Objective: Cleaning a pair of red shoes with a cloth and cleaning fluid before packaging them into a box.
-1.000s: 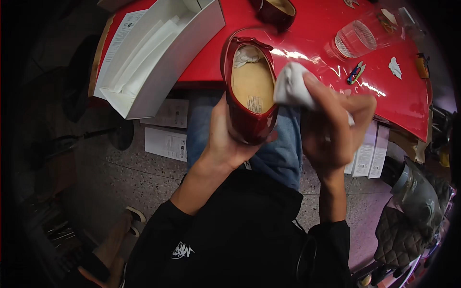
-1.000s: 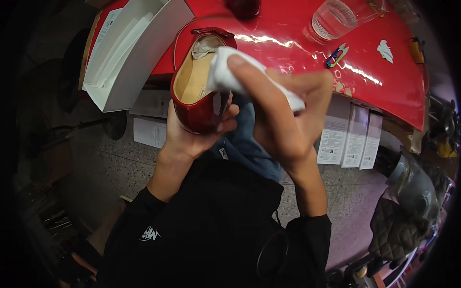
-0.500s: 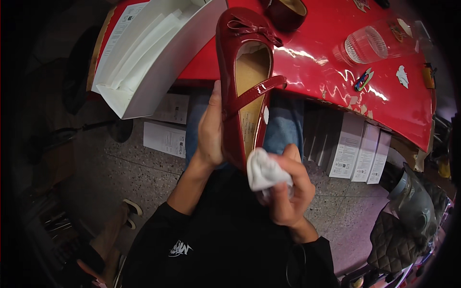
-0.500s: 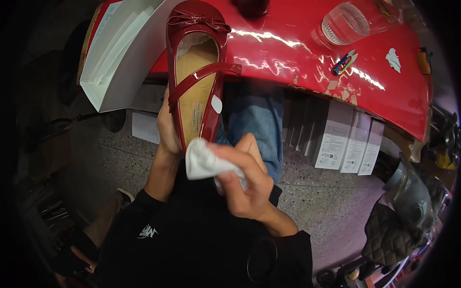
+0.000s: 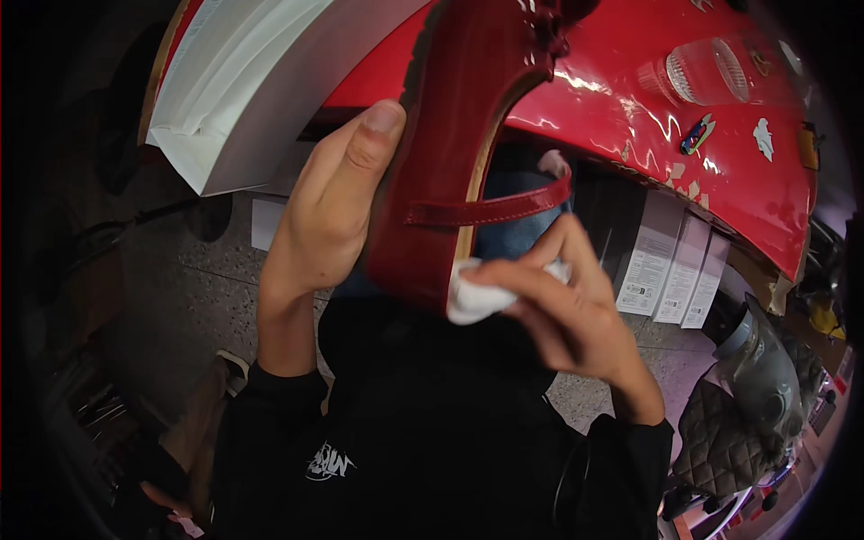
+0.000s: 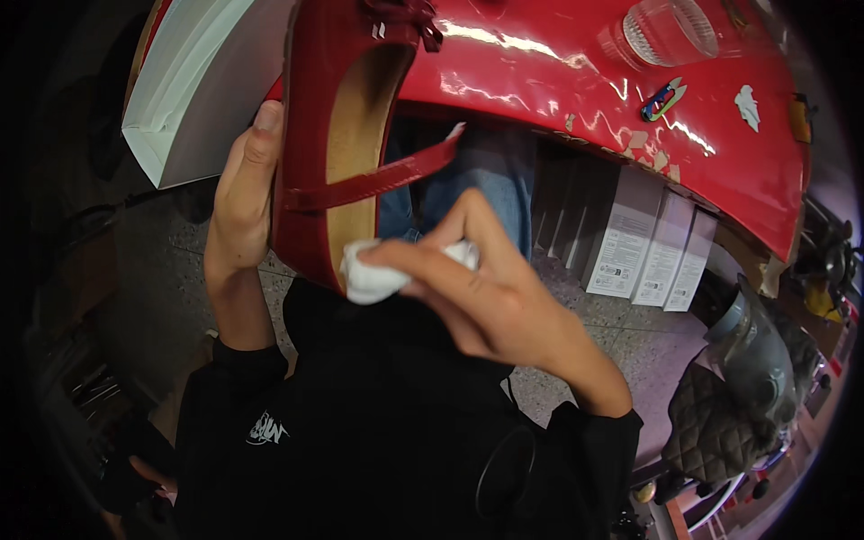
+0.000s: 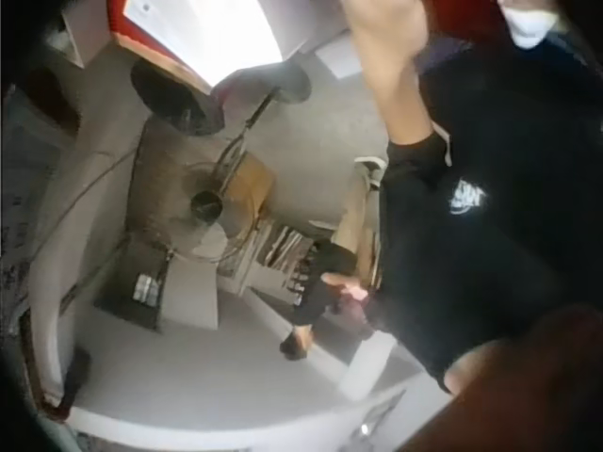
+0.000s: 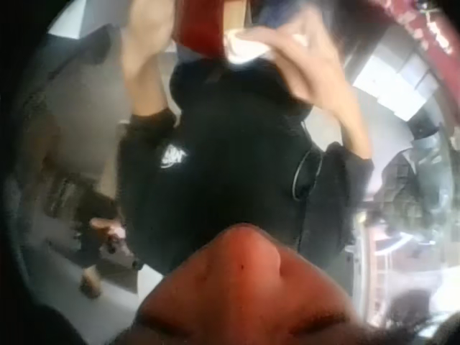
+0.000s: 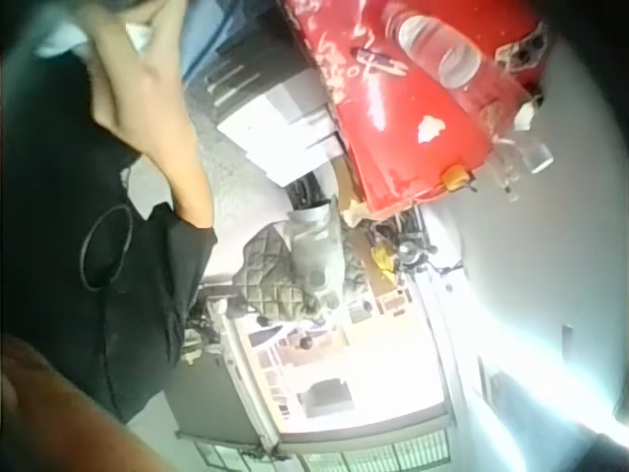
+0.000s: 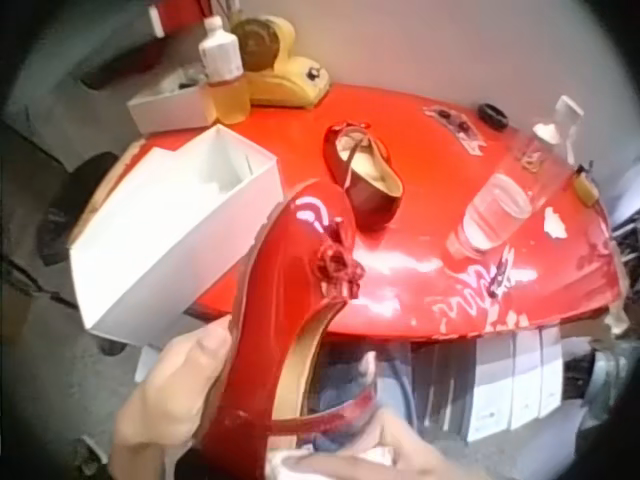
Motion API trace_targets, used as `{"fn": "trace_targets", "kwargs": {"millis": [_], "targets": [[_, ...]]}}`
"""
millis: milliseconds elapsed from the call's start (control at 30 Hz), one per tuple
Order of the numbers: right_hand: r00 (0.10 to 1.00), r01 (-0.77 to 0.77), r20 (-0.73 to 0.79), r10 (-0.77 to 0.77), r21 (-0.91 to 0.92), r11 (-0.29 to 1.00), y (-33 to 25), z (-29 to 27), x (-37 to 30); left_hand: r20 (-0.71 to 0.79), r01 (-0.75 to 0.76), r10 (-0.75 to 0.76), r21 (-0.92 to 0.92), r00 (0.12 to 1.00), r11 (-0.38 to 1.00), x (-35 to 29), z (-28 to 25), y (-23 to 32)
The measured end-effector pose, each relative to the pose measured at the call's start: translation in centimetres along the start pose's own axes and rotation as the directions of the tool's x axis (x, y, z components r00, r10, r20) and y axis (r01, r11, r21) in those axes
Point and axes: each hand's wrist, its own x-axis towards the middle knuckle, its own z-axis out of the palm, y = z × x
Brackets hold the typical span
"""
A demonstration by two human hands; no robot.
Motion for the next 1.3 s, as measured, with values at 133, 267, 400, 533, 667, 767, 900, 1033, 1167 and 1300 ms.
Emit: {"fn": "trace_targets", "kwargs": {"millis": [133, 267, 400, 533, 667, 767, 900, 1033, 1167, 1300], "targets": [[0.998, -0.023, 0.062, 0.002, 0.332, 0.943, -1.3, -1.7, -0.7, 0.014, -0.006, 0.007, -0.077, 1.000, 0.997, -0.6, 0.5, -0.3], [0.969, 0.041, -0.230, -0.089, -0.206, 0.978, 0.3, 0.3, 1.3, -0.004, -0.033, 0.033, -0.147, 0.999, 0.989, -1.1, 0.3, 0.6], [1.000, -0.002, -0.019, 0.003, 0.070, 0.998, -0.1, 2.0, -0.9, 0.019, 0.071, -0.069, -0.153, 0.997, 0.986, -0.9, -0.4, -0.5], [0.994, 0.015, 0.092, -0.057, 0.404, 0.915, 0.3, 1.3, -2.7, 0.051, 0.089, -0.081, -0.202, 0.995, 0.975, -1.1, 0.1, -1.9], [0.762, -0.090, -0.503, 0.408, 0.541, 0.836, 0.6, 1.3, -0.8, 0.154, 0.120, -0.028, -0.630, 0.988, 0.767, -1.8, -0.1, -5.6], [0.727, -0.049, -0.454, 0.516, 0.714, 0.698, 2.0, 2.5, 1.6, 0.278, 0.271, -0.032, -0.897, 0.960, 0.349, -3.3, -0.3, -12.5], [0.735, -0.043, -0.382, 0.560, 0.799, 0.600, 1.4, 4.0, 1.7, 0.363, 0.325, 0.153, -0.918, 0.919, 0.226, -1.4, 2.2, -11.2], [0.725, -0.076, -0.547, 0.419, 0.541, 0.837, 0.6, 5.5, 0.5, 0.288, 0.229, -0.307, -0.949, 0.907, -0.216, -3.5, 4.7, -7.1], [0.681, -0.042, -0.726, -0.091, -0.162, 0.986, 0.5, 7.1, 1.3, 0.236, 0.302, -0.190, -0.770, 0.953, 0.562, -4.1, 5.1, -9.0], [0.740, -0.147, -0.650, -0.172, -0.406, 0.902, 0.7, 7.9, -1.1, 0.226, 0.204, 0.199, -0.971, 0.954, 0.129, -1.3, 4.5, -9.7]]}}
